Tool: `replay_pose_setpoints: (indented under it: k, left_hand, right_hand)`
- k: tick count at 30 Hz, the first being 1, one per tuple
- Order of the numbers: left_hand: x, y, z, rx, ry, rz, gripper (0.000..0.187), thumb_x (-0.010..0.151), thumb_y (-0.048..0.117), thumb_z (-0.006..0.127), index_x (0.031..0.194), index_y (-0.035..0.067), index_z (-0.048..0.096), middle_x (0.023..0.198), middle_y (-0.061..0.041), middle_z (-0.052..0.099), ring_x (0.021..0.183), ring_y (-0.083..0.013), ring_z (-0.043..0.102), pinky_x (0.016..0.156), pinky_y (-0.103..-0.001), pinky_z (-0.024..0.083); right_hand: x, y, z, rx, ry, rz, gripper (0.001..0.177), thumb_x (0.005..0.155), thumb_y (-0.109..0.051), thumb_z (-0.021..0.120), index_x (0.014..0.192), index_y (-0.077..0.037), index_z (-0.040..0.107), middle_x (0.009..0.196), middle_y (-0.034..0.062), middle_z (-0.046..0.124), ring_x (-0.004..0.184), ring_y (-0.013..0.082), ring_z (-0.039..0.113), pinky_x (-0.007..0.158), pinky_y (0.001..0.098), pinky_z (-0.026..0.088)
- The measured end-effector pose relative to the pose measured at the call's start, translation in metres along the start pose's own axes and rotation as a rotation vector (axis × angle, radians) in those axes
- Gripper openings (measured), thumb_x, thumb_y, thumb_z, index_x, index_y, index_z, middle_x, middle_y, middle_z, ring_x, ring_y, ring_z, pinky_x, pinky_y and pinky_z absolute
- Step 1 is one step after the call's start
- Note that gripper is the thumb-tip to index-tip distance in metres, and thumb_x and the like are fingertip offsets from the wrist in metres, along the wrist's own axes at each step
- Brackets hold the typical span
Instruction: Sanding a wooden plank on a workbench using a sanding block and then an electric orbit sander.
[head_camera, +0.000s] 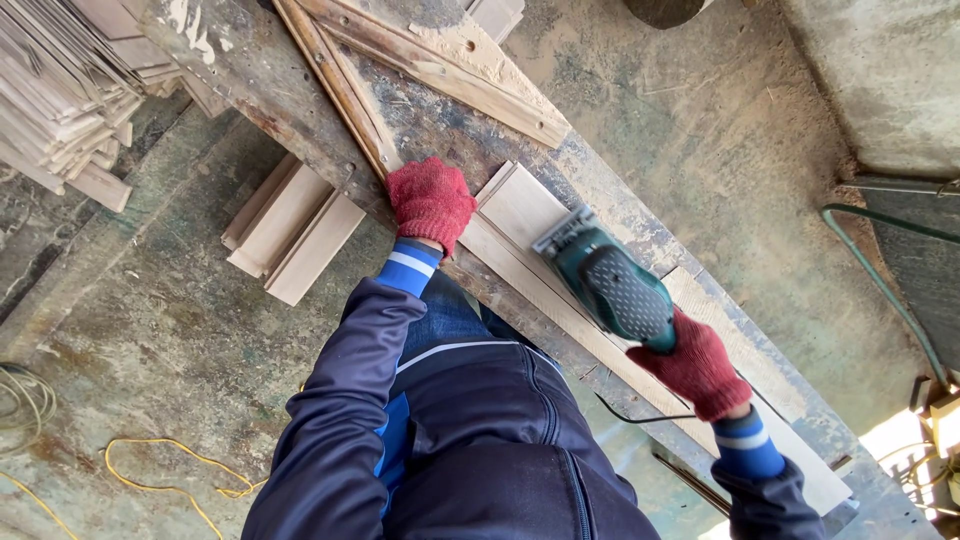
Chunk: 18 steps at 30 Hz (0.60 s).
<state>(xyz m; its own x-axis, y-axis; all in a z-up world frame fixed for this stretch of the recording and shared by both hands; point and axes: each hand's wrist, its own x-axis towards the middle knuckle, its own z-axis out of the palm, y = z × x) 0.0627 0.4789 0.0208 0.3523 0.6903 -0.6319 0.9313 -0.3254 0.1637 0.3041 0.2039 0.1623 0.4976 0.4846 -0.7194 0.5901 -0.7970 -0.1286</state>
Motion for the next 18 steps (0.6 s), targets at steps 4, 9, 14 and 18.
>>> replay_pose_setpoints:
  k: [4,9,14,18]
  left_hand:
    - [-0.012,0.001,-0.013,0.011,-0.055,-0.021,0.022,0.089,0.043,0.063,0.094,0.034,0.082,0.1,0.001,0.08,0.102,-0.0276,0.075,0.076,-0.046,0.06]
    - [-0.013,0.002,-0.018,-0.015,-0.074,-0.006,0.023,0.088,0.043,0.062,0.091,0.033,0.083,0.102,-0.003,0.08,0.102,-0.0313,0.075,0.076,-0.047,0.06]
    - [-0.021,0.011,-0.03,0.062,-0.061,-0.047,0.027,0.088,0.037,0.059,0.099,0.03,0.082,0.101,-0.002,0.08,0.101,-0.0291,0.076,0.078,-0.046,0.06]
    - [-0.023,0.016,-0.037,0.077,-0.063,-0.062,0.028,0.09,0.037,0.058,0.102,0.03,0.082,0.105,-0.002,0.08,0.104,-0.0288,0.075,0.081,-0.046,0.06]
  right_hand:
    - [0.015,-0.034,0.0,-0.102,-0.055,-0.093,0.055,0.064,-0.044,0.088,0.105,-0.015,0.065,0.098,0.0192,0.075,0.106,0.0455,0.07,0.094,0.0585,0.057]
    - [0.017,-0.042,0.001,-0.136,-0.052,-0.109,0.049,0.067,-0.045,0.087,0.103,-0.019,0.065,0.095,0.0137,0.076,0.106,0.0416,0.071,0.094,0.0553,0.059]
    - [0.008,0.013,-0.001,-0.107,-0.054,0.01,0.056,0.065,-0.048,0.087,0.107,-0.019,0.065,0.095,0.0173,0.075,0.106,0.0424,0.071,0.097,0.0561,0.058]
    - [-0.002,0.086,0.004,-0.044,-0.036,0.082,0.055,0.064,-0.045,0.089,0.104,-0.016,0.065,0.095,0.0178,0.076,0.105,0.043,0.071,0.095,0.0558,0.058]
